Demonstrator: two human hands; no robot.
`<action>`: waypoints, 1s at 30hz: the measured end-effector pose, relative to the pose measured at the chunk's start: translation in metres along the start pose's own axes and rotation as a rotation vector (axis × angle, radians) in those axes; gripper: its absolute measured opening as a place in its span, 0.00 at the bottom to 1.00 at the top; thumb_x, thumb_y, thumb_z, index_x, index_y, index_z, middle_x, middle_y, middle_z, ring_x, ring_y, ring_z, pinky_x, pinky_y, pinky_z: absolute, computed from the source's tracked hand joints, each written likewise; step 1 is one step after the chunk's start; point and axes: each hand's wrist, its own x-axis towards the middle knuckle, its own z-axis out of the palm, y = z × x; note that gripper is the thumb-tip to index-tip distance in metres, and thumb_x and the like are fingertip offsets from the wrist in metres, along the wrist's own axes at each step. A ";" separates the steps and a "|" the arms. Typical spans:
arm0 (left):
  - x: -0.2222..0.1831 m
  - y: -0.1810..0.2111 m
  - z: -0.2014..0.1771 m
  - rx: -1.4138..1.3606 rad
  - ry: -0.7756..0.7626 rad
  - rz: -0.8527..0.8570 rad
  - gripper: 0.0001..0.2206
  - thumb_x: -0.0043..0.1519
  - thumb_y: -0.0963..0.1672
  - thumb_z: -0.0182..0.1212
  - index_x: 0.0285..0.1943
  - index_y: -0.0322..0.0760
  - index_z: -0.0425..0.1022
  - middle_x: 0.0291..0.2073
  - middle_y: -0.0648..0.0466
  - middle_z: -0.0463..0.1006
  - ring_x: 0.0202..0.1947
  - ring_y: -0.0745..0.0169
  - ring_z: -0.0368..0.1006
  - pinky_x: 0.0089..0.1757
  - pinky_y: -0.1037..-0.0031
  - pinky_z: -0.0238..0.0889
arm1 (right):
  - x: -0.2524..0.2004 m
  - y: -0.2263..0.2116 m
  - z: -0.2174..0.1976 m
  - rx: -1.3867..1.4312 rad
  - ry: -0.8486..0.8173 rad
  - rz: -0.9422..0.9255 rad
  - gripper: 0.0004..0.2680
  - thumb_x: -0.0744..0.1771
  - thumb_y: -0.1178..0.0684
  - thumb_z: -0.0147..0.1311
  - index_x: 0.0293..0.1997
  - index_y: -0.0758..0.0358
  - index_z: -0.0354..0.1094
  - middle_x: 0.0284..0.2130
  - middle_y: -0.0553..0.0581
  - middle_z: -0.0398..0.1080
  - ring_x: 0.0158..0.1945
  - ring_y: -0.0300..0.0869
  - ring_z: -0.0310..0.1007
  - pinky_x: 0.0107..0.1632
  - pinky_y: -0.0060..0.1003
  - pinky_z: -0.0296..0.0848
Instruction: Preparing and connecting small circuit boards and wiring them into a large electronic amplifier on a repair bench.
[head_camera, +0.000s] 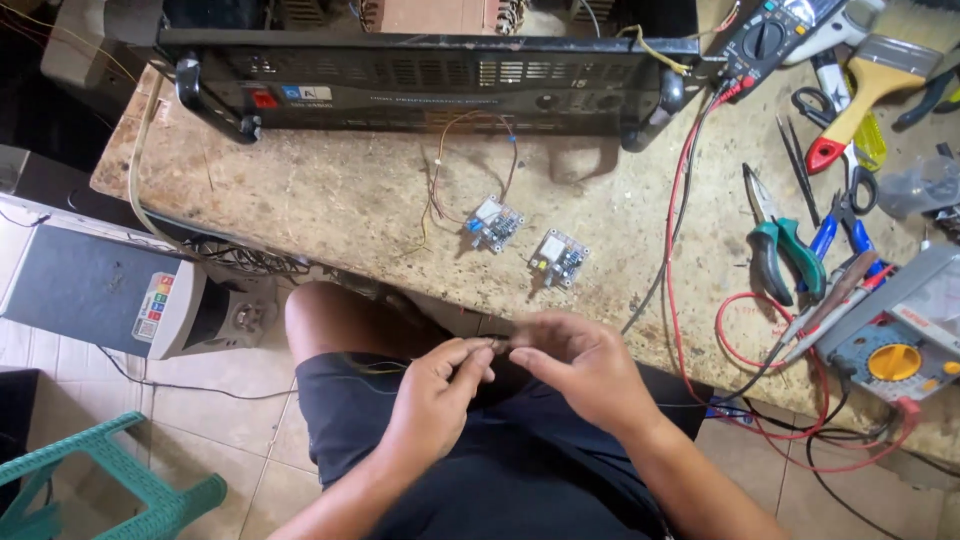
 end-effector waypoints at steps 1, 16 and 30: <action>0.001 -0.002 0.002 -0.090 0.008 -0.075 0.11 0.67 0.45 0.57 0.48 0.37 0.84 0.28 0.60 0.78 0.27 0.74 0.67 0.34 0.80 0.64 | -0.003 0.009 0.000 0.225 0.032 0.192 0.16 0.62 0.64 0.66 0.55 0.66 0.75 0.36 0.59 0.81 0.40 0.36 0.80 0.49 0.27 0.80; 0.016 -0.004 0.024 -0.185 -0.125 -0.043 0.10 0.66 0.44 0.61 0.40 0.37 0.87 0.22 0.53 0.80 0.27 0.71 0.68 0.32 0.76 0.68 | -0.031 0.008 -0.013 -0.045 0.196 -0.192 0.15 0.62 0.60 0.67 0.54 0.68 0.77 0.34 0.62 0.82 0.37 0.44 0.84 0.43 0.41 0.82; 0.019 0.009 0.011 0.042 -0.302 0.167 0.10 0.65 0.46 0.58 0.43 0.40 0.84 0.31 0.59 0.81 0.34 0.69 0.78 0.41 0.77 0.69 | -0.035 0.032 -0.022 0.134 0.199 0.194 0.07 0.60 0.61 0.68 0.39 0.68 0.81 0.38 0.58 0.81 0.42 0.40 0.80 0.49 0.30 0.77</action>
